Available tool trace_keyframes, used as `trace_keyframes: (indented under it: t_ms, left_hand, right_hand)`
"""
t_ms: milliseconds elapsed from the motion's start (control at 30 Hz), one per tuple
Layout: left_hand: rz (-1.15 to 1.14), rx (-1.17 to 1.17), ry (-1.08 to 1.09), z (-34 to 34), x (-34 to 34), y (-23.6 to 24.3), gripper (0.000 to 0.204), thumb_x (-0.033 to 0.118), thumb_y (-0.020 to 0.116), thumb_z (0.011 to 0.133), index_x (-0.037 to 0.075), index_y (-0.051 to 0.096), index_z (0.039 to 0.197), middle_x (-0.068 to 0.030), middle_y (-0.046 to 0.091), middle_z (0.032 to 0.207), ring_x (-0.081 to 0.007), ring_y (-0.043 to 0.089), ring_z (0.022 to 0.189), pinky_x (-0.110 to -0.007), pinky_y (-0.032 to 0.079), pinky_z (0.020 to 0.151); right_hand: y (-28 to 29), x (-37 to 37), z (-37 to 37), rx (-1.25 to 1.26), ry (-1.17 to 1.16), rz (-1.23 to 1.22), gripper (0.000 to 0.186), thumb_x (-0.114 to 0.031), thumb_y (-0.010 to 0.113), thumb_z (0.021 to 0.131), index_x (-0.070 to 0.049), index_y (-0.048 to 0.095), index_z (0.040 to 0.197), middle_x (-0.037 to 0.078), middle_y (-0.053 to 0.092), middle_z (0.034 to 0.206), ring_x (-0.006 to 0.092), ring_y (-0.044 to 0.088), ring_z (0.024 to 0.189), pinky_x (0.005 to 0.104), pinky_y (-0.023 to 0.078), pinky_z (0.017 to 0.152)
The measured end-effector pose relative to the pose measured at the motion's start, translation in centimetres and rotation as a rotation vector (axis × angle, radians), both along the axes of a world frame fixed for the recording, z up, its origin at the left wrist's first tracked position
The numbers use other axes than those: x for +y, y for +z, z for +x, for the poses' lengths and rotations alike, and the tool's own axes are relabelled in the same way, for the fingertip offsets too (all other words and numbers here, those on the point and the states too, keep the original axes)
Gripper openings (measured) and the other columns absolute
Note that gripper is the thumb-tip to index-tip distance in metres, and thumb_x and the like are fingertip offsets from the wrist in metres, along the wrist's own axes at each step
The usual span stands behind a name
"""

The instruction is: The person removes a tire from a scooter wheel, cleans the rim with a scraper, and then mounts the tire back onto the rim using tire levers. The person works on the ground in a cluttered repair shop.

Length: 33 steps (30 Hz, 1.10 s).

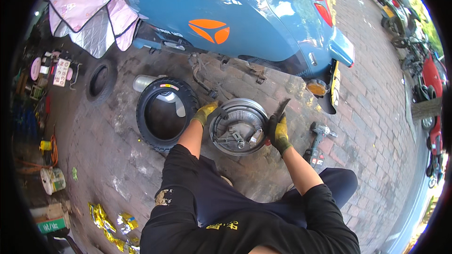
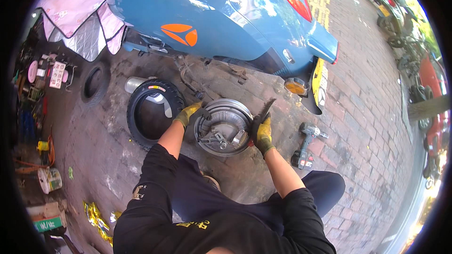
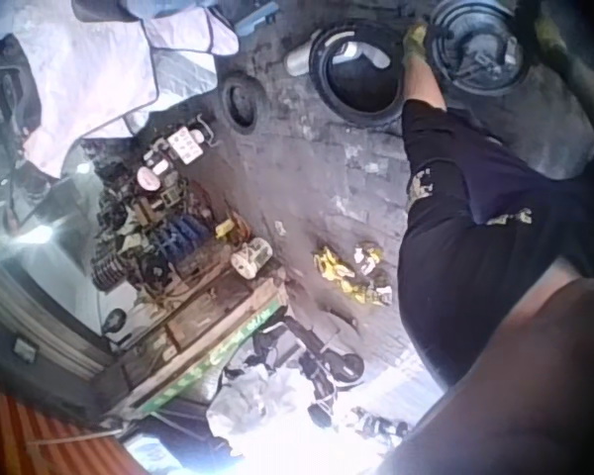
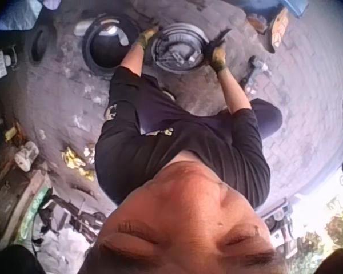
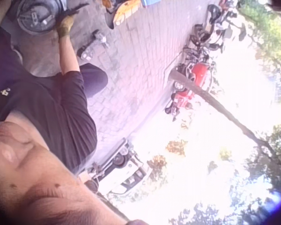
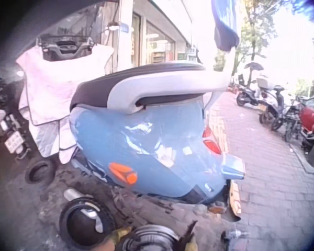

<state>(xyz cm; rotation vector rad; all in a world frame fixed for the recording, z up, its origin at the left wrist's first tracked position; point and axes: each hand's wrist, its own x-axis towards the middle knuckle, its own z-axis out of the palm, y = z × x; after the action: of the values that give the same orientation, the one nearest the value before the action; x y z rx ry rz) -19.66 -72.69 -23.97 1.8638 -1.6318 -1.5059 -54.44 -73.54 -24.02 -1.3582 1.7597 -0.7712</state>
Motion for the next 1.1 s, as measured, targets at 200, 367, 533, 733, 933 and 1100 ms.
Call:
trace_keyframes:
  t_ms: [200, 367, 533, 733, 933, 1100]
  left_hand:
    - [0.016, -0.286, 0.208, 3.5, 3.0, 2.9, 0.046, 0.039, 0.06, 0.096, 0.006, 0.066, 0.127, -0.0244, 0.062, 0.138, -0.0377, 0.06, 0.127, -0.047, 0.047, 0.105]
    - [0.171, 0.113, 0.198, 7.0, 3.0, 4.2, 0.084, 0.055, 0.073, 0.084, -0.001, 0.051, 0.142, -0.0218, 0.062, 0.138, -0.0323, 0.062, 0.125, -0.046, 0.049, 0.104]
    - [0.055, -0.067, 0.326, -3.7, 5.5, 11.4, 0.126, 0.072, 0.088, 0.058, -0.016, 0.046, 0.139, -0.0309, 0.059, 0.137, -0.0336, 0.062, 0.126, -0.039, 0.049, 0.104]
    - [0.091, -0.034, 0.314, -7.5, 7.4, 16.1, 0.112, 0.075, 0.078, 0.071, -0.008, 0.051, 0.141, -0.029, 0.06, 0.138, -0.0342, 0.061, 0.127, -0.041, 0.048, 0.105]
    - [-0.124, -0.101, 0.421, -9.0, 7.5, 12.9, 0.079, 0.062, 0.074, 0.086, -0.002, 0.063, 0.131, -0.0229, 0.07, 0.126, -0.0327, 0.065, 0.122, -0.039, 0.049, 0.103]
    - [-0.187, -0.061, 0.538, -6.1, 9.7, 11.3, 0.065, 0.055, 0.073, 0.088, -0.002, 0.07, 0.12, -0.02, 0.073, 0.111, -0.0323, 0.068, 0.104, -0.041, 0.052, 0.091]
  right_hand:
    - [0.3, 7.9, 6.6, -0.618, -0.451, 0.331, 0.027, -0.022, 0.049, 0.101, -0.013, 0.047, 0.127, 0.018, 0.067, 0.084, 0.0316, 0.068, 0.064, 0.0441, 0.055, 0.05]
    - [-1.1, 11.2, 11.0, -1.042, -0.484, 0.329, 0.03, -0.026, 0.054, 0.104, -0.015, 0.056, 0.131, 0.011, 0.07, 0.107, 0.0285, 0.071, 0.087, 0.0439, 0.057, 0.067]
    - [-3.1, 10.7, 4.2, -0.963, -0.655, 0.139, 0.029, -0.031, 0.054, 0.103, -0.014, 0.057, 0.126, 0.01, 0.069, 0.103, 0.029, 0.07, 0.086, 0.045, 0.058, 0.065]
    - [0.3, 7.6, 1.8, -1.141, -0.551, 0.196, 0.028, -0.029, 0.047, 0.105, -0.005, 0.061, 0.102, 0.014, 0.071, 0.092, 0.0303, 0.069, 0.076, 0.0484, 0.059, 0.064]
    - [-1.6, 6.5, 1.3, -1.461, -0.571, 0.417, 0.019, -0.016, 0.047, 0.099, -0.008, 0.059, 0.085, 0.012, 0.061, 0.073, 0.0296, 0.063, 0.069, 0.0438, 0.056, 0.069]
    - [-5.2, 5.8, 6.7, -1.404, -0.419, 0.4, 0.006, -0.013, 0.053, 0.096, -0.008, 0.057, 0.097, 0.011, 0.06, 0.079, 0.0291, 0.064, 0.069, 0.0451, 0.055, 0.058]
